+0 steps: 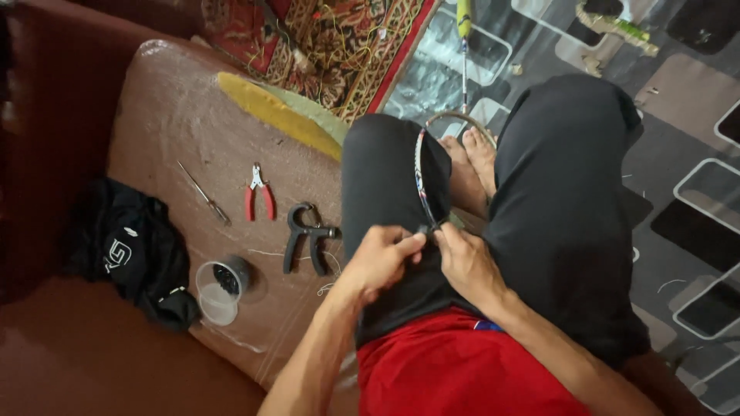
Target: Threading and tensioning strings on a badminton racket frame using manual tools while sitting on the floor.
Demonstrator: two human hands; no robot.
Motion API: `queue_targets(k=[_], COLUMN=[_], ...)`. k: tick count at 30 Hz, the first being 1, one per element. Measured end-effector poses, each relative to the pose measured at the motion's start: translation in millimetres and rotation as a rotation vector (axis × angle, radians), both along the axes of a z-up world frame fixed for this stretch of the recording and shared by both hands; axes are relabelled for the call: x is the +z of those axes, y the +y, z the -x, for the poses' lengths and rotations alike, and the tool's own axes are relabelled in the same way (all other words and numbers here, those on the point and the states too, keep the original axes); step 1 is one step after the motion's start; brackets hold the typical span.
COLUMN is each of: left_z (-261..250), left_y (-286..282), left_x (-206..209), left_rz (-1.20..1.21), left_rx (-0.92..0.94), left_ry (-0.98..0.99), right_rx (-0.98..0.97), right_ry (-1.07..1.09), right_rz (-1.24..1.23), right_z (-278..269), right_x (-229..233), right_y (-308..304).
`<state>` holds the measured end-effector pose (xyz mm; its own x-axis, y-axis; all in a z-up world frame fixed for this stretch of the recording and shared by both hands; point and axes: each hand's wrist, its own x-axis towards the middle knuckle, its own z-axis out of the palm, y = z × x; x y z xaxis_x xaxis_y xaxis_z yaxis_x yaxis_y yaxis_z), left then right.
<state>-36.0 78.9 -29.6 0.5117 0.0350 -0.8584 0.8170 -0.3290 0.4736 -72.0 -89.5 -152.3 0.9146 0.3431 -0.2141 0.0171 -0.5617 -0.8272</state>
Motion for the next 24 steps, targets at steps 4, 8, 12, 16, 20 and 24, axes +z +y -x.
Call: queue_targets(k=[4, 8, 12, 16, 20, 24], left_z=[4.8, 4.0, -2.9, 28.6, 16.0, 27.1], left_y=[-21.4, -29.0, -35.3, -51.4, -37.2, -30.2], left_x=[19.4, -3.1, -18.9, -39.9, -27.0, -35.7], left_rz=[0.440, 0.414, -0.195, -0.933, -0.933, -0.252], left_rx=[0.645, 0.654, -0.175, -1.083, -1.083, -0.140], left_ry=[0.237, 0.224, 0.061, -0.625, -0.702, -0.132], right_rx=[0.021, 0.032, 0.080, 0.097, 0.031, 0.055], right_ry=[0.064, 0.052, 0.030, 0.117, 0.075, -0.019], right_rz=[-0.007, 0.017, 0.026, -0.068, -0.055, 0.008], right_z=[4.4, -0.9, -5.1, -16.3, -16.1, -10.9], right_x=[6.9, 2.5, 0.0, 9.5, 2.0, -0.5], right_y=[-3.9, -1.5, -7.3, -8.5, -4.4, -6.6])
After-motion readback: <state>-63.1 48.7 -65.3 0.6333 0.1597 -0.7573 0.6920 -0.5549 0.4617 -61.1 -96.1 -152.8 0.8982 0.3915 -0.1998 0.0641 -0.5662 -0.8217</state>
